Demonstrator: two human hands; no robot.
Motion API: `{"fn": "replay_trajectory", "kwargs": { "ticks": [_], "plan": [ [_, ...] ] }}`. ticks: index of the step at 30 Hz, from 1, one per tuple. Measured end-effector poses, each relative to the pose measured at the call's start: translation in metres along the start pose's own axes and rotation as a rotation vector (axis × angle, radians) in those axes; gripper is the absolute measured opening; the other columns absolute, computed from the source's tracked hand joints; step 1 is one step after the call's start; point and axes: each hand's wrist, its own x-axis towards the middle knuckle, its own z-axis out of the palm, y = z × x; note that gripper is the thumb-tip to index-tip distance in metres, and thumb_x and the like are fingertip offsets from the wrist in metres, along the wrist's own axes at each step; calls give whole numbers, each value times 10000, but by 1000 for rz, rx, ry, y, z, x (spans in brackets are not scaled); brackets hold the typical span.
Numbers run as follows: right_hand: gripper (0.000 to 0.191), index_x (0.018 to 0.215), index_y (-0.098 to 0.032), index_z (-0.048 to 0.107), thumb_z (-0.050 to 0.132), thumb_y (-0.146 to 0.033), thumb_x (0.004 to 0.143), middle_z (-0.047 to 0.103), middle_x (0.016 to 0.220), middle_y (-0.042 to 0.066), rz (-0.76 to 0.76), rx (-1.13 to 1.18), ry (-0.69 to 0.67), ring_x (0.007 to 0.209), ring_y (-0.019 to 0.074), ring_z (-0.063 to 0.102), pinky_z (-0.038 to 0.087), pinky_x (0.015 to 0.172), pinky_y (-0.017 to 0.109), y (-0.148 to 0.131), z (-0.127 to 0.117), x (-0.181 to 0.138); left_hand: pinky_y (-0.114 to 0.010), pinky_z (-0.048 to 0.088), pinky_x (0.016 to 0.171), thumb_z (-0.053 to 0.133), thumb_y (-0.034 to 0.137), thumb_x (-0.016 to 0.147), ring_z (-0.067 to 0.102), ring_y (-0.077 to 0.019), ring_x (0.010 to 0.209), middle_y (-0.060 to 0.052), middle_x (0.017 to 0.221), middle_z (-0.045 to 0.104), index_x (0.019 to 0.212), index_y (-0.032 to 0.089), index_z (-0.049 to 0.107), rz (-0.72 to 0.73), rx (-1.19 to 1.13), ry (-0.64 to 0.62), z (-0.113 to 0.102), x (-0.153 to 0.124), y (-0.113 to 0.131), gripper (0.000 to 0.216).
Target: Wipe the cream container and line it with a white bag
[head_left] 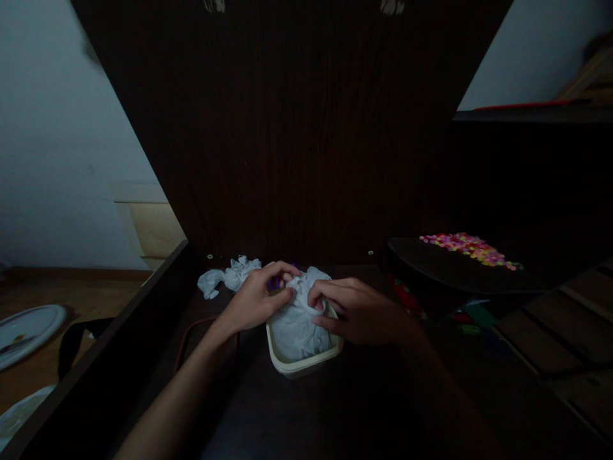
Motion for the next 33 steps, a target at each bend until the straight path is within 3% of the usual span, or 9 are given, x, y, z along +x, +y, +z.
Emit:
{"fn": "replay_trajectory", "kwargs": {
  "ticks": [3,5,9,15,19,23,27,30,33],
  "plan": [
    [258,1062,-209,593,719,-302,857,676,1000,30,71,-90,101,896,196,638,433,780,307,-3,13,5,-259,422,691,586,179,822,537,-144,726,15,781,604,1033,169,664,1,-19,14,4,0,3,226],
    [236,1099,-208,598,676,-240,879,684,1017,41,97,-138,122,893,198,645,431,769,308,-4,19,7,-257,428,694,580,188,842,542,-144,728,16,774,600,1033,169,663,6,-23,10,5,-1,3,209],
    [213,1109,-211,606,583,-140,910,692,968,20,12,-67,33,844,163,638,429,766,289,0,14,5,-274,460,742,606,191,853,602,-163,799,-13,872,653,1054,180,664,42,23,12,3,-1,-3,210],
    [222,1117,-202,590,653,-225,906,664,882,-20,-29,116,-47,757,129,605,420,745,261,1,-2,-1,-308,492,829,590,147,843,651,-187,902,-37,973,712,1040,186,666,69,41,14,2,1,-7,215],
    [293,1064,-224,608,751,-333,833,663,891,-9,142,-86,57,829,177,623,382,725,280,-7,11,3,-269,501,746,603,172,838,641,-157,811,-26,882,692,1026,164,642,-3,-104,30,8,2,-2,192],
    [204,1088,-212,598,577,-124,905,697,1071,38,107,-219,61,885,186,631,358,723,290,-10,22,5,-252,495,698,647,202,814,621,-137,768,-22,874,650,1068,161,602,-35,-313,54,12,3,-5,262],
    [275,1080,-220,608,498,-45,898,715,1024,11,39,-85,-37,863,166,622,379,763,288,-8,14,1,-270,509,726,668,183,796,623,-133,762,-22,898,638,1130,166,566,-36,-390,56,13,4,-13,350],
    [254,1005,-205,638,513,-28,873,702,898,-7,-40,49,-72,811,138,609,403,773,266,-4,3,-3,-301,512,803,648,160,811,641,-158,840,-32,907,663,1119,167,588,2,-284,67,12,4,-16,313],
    [204,929,-175,646,525,-31,849,636,739,-27,-124,197,-32,646,99,543,395,652,222,4,-7,-4,-312,502,822,621,142,822,646,-176,885,-43,946,692,1040,175,646,39,-106,55,10,3,-15,222]
  ]
}}
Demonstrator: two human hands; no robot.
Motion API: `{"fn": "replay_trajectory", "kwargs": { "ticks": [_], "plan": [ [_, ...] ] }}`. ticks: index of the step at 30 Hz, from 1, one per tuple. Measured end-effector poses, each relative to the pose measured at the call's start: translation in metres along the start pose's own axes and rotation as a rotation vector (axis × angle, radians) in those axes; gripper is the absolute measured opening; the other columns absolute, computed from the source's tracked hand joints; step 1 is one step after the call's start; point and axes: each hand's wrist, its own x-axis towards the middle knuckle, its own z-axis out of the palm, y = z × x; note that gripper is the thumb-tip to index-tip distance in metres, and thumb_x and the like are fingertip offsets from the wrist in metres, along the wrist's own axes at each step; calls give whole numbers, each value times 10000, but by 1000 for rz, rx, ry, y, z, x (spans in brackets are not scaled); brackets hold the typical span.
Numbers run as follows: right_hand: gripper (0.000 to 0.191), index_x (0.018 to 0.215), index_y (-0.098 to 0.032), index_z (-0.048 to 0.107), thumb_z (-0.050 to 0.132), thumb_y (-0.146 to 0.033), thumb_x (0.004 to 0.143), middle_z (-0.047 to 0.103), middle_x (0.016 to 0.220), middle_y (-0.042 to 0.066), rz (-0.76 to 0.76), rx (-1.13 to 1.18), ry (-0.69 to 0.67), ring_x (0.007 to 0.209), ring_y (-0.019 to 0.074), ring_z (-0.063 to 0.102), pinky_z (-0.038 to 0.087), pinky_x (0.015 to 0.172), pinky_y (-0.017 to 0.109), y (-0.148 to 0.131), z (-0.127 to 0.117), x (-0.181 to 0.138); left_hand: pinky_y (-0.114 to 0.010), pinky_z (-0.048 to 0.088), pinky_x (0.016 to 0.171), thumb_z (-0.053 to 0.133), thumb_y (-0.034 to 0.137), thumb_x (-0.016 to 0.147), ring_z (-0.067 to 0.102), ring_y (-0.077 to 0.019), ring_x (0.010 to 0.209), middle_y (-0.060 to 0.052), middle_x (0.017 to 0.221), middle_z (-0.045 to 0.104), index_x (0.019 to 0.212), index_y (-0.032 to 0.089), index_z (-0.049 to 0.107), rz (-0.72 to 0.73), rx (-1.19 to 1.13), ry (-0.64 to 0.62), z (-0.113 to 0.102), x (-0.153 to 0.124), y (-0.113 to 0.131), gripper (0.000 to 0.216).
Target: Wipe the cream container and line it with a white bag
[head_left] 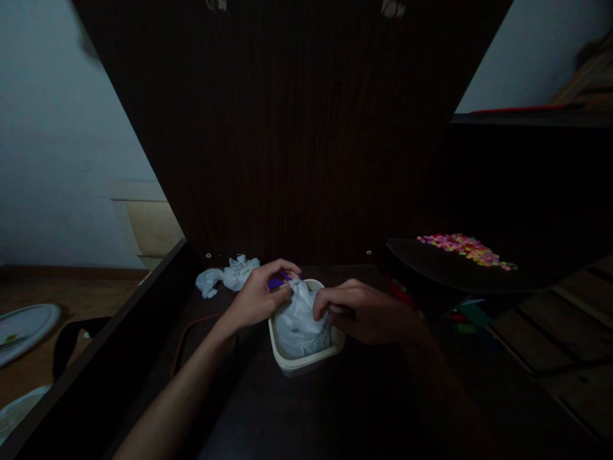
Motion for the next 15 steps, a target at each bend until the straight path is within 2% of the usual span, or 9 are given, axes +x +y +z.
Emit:
{"fn": "replay_trajectory", "kwargs": {
  "ticks": [3,8,12,15],
  "plan": [
    [116,857,-159,641,545,-96,877,593,659,-33,-55,150,26,543,83,471,341,533,207,11,-7,-3,-317,495,821,601,121,814,649,-188,891,-44,949,707,971,181,677,45,127,-1,-1,0,3,184],
    [171,764,-167,622,561,-176,923,634,650,-1,-106,409,63,570,106,550,385,549,225,22,-8,-8,-326,486,829,568,110,825,658,-197,883,-43,930,720,947,179,688,84,184,29,0,1,3,184],
    [123,866,-194,604,612,-292,941,618,703,4,-64,646,290,642,136,559,424,631,270,22,-6,-5,-325,475,835,634,170,837,645,-201,901,-41,965,709,990,184,678,84,203,-8,-3,0,7,160],
    [211,888,-228,586,696,-407,863,590,735,-1,-91,798,459,660,149,520,411,636,287,28,-5,3,-311,458,789,750,309,816,611,-199,866,-31,925,669,889,183,666,80,259,-30,-6,-3,13,169]
  ]
}}
